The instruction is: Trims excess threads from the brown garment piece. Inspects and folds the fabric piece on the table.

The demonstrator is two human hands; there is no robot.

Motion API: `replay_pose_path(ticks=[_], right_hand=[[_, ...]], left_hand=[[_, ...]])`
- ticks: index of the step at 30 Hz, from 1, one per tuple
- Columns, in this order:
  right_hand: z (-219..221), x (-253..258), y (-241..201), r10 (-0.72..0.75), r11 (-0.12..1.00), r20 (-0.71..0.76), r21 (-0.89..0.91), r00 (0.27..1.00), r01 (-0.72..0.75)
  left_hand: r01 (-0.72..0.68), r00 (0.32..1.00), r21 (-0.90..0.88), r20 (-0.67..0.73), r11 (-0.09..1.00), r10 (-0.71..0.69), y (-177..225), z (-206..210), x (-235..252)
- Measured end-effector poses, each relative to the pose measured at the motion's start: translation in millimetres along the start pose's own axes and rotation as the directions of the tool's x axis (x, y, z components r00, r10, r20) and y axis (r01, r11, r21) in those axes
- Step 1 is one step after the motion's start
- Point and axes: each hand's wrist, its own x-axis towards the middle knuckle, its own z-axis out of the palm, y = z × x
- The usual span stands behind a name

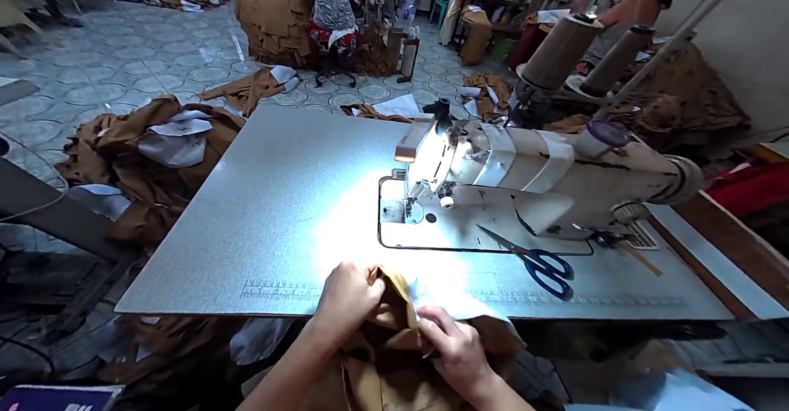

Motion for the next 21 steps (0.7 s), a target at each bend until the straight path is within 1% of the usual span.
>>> replay_pose_path(ticks=[1, 2, 3, 4, 5, 6, 7, 8, 9, 10, 12, 14, 15, 16, 17, 19, 21], right_hand=[[-16, 11, -5, 0.100, 0.979, 0.111, 0.164, 0.989, -0.118], [-37, 25, -11, 0.233, 0.885, 0.243, 0.349, 0.942, -0.309], [-59, 41, -13, 0.365, 0.713, 0.342, 0.496, 0.866, -0.497], [-77, 56, -10, 0.497, 0.519, 0.387, 0.584, 0.776, -0.624], [-88, 69, -1, 0.644, 0.370, 0.387, 0.598, 0.660, -0.711], [-93, 80, 13, 0.765, 0.314, 0.350, 0.528, 0.540, -0.789], [-92, 84, 31, 0.837, 0.348, 0.280, 0.393, 0.471, -0.851], [-91, 82, 48, 0.852, 0.423, 0.219, 0.246, 0.475, -0.872], [-91, 78, 61, 0.839, 0.498, 0.158, 0.161, 0.521, -0.852], [-92, 77, 65, 0.819, 0.553, 0.095, 0.132, 0.566, -0.823], [-97, 76, 50, 0.743, 0.670, -0.075, 0.092, 0.666, -0.737], [-105, 77, 25, 0.553, 0.831, -0.164, 0.032, 0.817, -0.556], [-107, 78, 13, 0.446, 0.893, -0.149, 0.013, 0.883, -0.449], [-105, 77, 1, 0.364, 0.931, -0.070, 0.031, 0.929, -0.363], [-101, 76, -12, 0.297, 0.953, 0.027, 0.045, 0.954, -0.298], [-85, 74, -29, 0.162, 0.986, 0.140, 0.017, 0.977, -0.166], [-70, 69, -32, 0.085, 0.996, 0.181, -0.017, 0.980, -0.083]], left_hand=[[-0.012, 1.000, -0.027, 0.028, 1.000, 0.013, -6, -4, 0], [-0.032, 0.997, -0.085, 0.062, 0.996, 0.037, -11, -8, -1], [-0.054, 0.992, -0.165, 0.102, 0.985, 0.071, -17, -13, -3], [-0.061, 0.983, -0.273, 0.150, 0.960, 0.105, -21, -16, -6], [-0.039, 0.967, -0.395, 0.217, 0.918, 0.134, -23, -16, -11], [0.017, 0.941, -0.513, 0.299, 0.858, 0.160, -23, -14, -17], [0.079, 0.912, -0.595, 0.366, 0.800, 0.182, -21, -9, -22], [0.149, 0.887, -0.642, 0.423, 0.752, 0.186, -20, -5, -25], [0.215, 0.869, -0.672, 0.463, 0.709, 0.176, -19, -1, -27], [0.270, 0.862, -0.696, 0.483, 0.666, 0.155, -18, 3, -28], [0.362, 0.860, -0.731, 0.501, 0.578, 0.096, -20, 11, -30], [0.418, 0.858, -0.758, 0.511, 0.501, 0.057, -19, 16, -27], [0.432, 0.857, -0.765, 0.513, 0.478, 0.045, -17, 16, -26], [0.444, 0.858, -0.769, 0.513, 0.460, 0.028, -13, 16, -26], [0.452, 0.858, -0.772, 0.513, 0.447, 0.019, -9, 16, -26], [0.467, 0.854, -0.772, 0.520, 0.432, 0.006, -3, 16, -27], [0.474, 0.851, -0.765, 0.526, 0.435, -0.003, -1, 16, -27]])
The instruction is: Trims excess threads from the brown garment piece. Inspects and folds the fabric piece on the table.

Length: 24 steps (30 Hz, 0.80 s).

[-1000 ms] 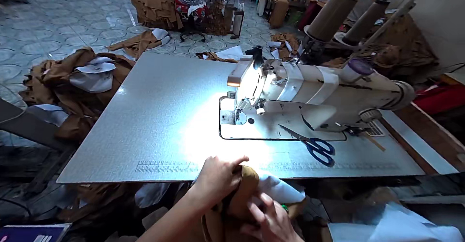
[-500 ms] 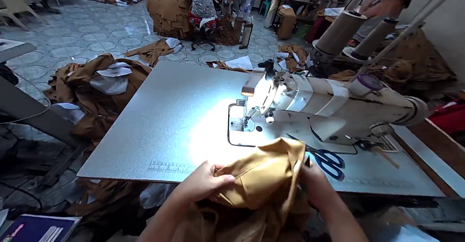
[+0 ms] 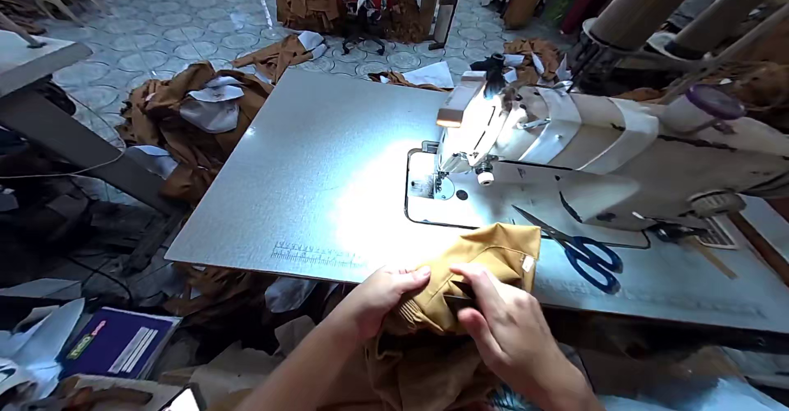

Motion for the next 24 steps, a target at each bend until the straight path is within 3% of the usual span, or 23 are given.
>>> replay_pose_path(ticks=[6, 11, 17, 20, 24], right_hand=[[14, -6, -4, -0.019, 0.979, -0.078, -0.202, 0.997, 0.003], [12, -7, -7, -0.026, 0.973, -0.057, -0.231, 0.998, 0.012], [13, -6, -12, 0.000, 0.966, -0.052, -0.258, 0.999, -0.013], [14, -5, -12, 0.051, 0.975, -0.104, -0.208, 0.993, -0.071], [4, -5, -13, 0.138, 0.990, -0.145, 0.001, 0.980, -0.139]], left_hand=[[0.065, 0.985, 0.051, -0.162, 0.997, -0.056, 12, 17, -11], [-0.001, 0.999, 0.027, -0.046, 1.000, 0.002, 5, 9, -5], [0.002, 1.000, 0.023, -0.028, 1.000, -0.002, 5, 9, -5], [0.012, 0.999, 0.036, -0.034, 0.999, -0.011, 6, 10, -5], [-0.014, 1.000, 0.017, -0.023, 1.000, 0.015, 5, 11, -3]])
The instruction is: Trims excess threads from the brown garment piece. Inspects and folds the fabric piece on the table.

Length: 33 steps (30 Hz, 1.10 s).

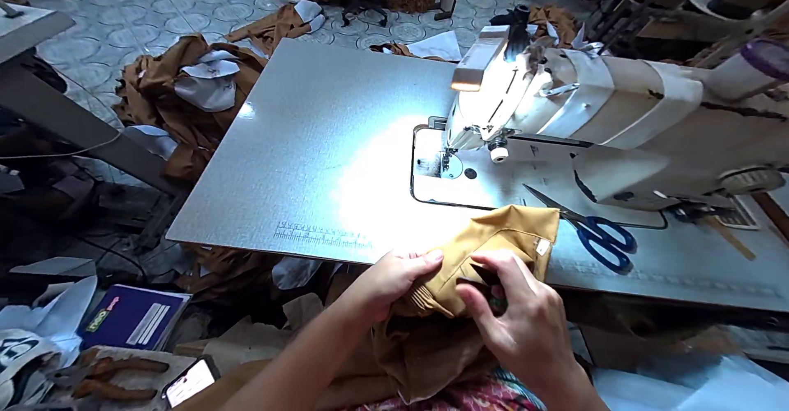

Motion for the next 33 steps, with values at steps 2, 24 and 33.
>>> replay_pose_path(ticks=[2, 24, 33], right_hand=[[0, 0, 0, -0.042, 0.997, 0.042, 0.061, 0.998, 0.039], [26, -14, 1, -0.046, 0.991, 0.012, -0.128, 0.999, 0.047], [-4, 0, 9, -0.040, 0.892, 0.234, 0.446, 0.971, -0.071]], left_hand=[[-0.022, 1.000, 0.007, 0.004, 1.000, 0.022, 0, 1, 1], [-0.208, 0.967, 0.019, 0.158, 0.978, 0.202, -25, -13, 16], [-0.203, 0.957, 0.000, 0.209, 0.979, 0.199, -26, -13, 15]])
